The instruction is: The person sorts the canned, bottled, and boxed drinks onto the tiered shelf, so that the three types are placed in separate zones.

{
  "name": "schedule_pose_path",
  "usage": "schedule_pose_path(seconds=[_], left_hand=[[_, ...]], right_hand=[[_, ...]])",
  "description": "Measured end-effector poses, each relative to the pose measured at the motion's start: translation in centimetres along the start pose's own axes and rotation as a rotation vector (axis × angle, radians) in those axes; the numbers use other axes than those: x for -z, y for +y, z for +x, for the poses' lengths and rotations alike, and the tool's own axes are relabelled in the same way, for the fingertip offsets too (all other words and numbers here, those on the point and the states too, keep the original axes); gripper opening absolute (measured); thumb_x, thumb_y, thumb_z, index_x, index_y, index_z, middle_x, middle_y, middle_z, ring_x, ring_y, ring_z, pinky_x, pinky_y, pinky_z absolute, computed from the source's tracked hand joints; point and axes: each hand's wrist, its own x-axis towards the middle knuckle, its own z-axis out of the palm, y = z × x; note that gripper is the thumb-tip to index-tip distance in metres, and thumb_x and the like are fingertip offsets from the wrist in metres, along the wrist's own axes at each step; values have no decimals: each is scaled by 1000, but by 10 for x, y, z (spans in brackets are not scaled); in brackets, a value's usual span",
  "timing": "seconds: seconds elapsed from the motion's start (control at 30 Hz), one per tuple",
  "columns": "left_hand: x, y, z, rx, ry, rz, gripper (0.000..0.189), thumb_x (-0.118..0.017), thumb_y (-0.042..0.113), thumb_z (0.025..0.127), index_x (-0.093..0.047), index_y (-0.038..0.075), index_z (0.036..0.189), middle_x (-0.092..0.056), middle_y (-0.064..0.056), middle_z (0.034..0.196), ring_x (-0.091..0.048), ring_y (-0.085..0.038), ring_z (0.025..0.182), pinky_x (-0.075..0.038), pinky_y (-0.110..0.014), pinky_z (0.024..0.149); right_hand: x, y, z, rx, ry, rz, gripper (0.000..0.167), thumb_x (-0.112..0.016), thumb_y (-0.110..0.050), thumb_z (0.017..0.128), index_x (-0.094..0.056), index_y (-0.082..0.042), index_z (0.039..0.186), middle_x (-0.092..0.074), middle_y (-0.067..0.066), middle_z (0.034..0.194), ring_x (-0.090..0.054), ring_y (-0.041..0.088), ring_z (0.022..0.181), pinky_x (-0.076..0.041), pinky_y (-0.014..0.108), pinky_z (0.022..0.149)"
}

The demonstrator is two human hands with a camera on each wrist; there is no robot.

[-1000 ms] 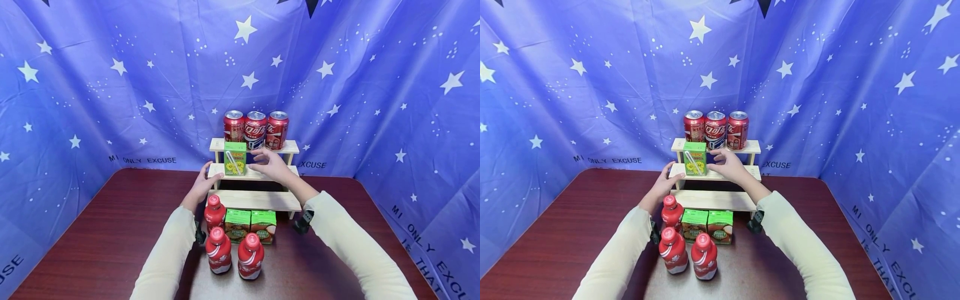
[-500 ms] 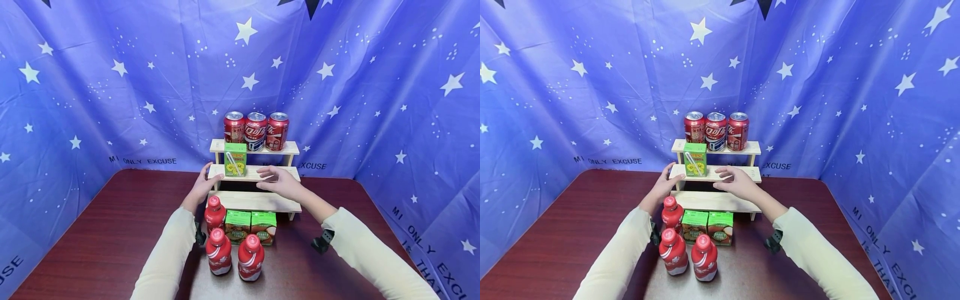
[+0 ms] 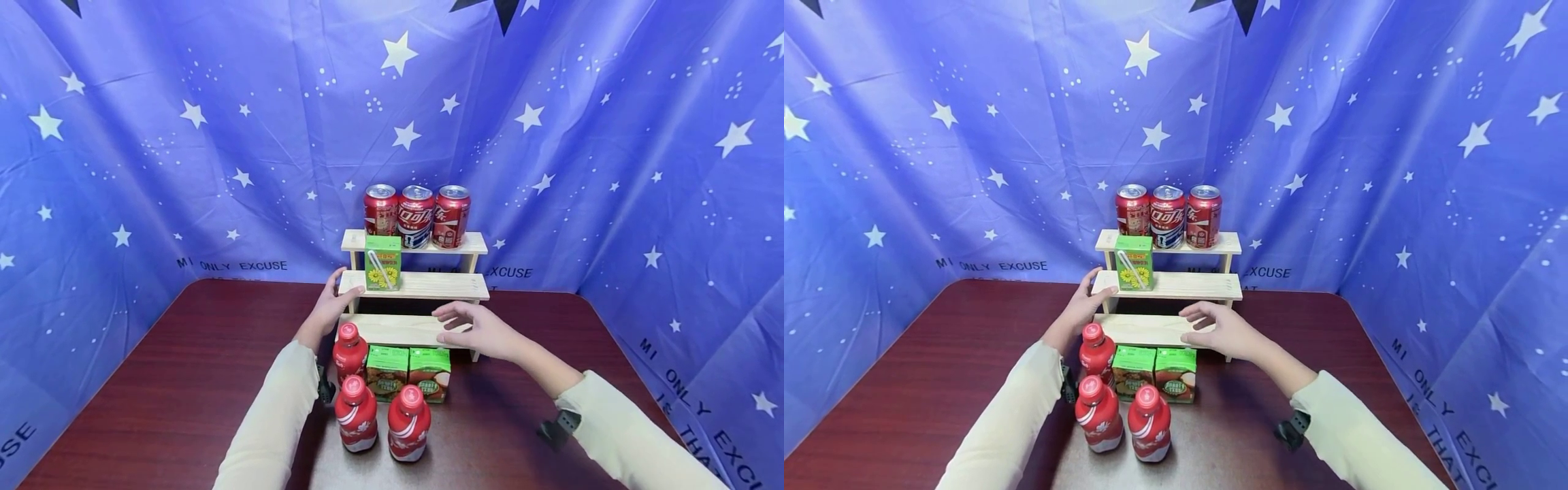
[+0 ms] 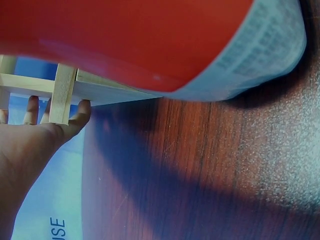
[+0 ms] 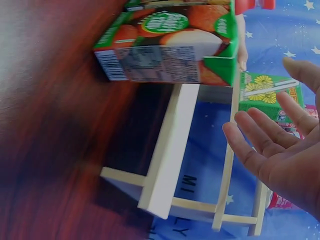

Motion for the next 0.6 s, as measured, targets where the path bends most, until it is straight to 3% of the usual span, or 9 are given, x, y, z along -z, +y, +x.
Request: schedule_pose_path(seconds=[0.2,0.6], left_hand=[[1,-13,9,-4,35,20,75,-65,15,88,-21,21,148,-49,-14,123,-51,-18,102,-40,-38,100],[0,-12,9,-6,46,37,74,-65,16,87,-23,23,147,-48,-15,124,-51,-22,106,-41,-37,99]], right_hand=[[-6,15,-16,34,-33,22,44,-70,-23,84,-56,-2,120,-59,20,120,-57,37,109,-52,37,85],[-32,34,-33,-3,-18,83,54,-77,-23,78,-54,-6,123,-60,13,114,-58,25,100,-53,36,81]])
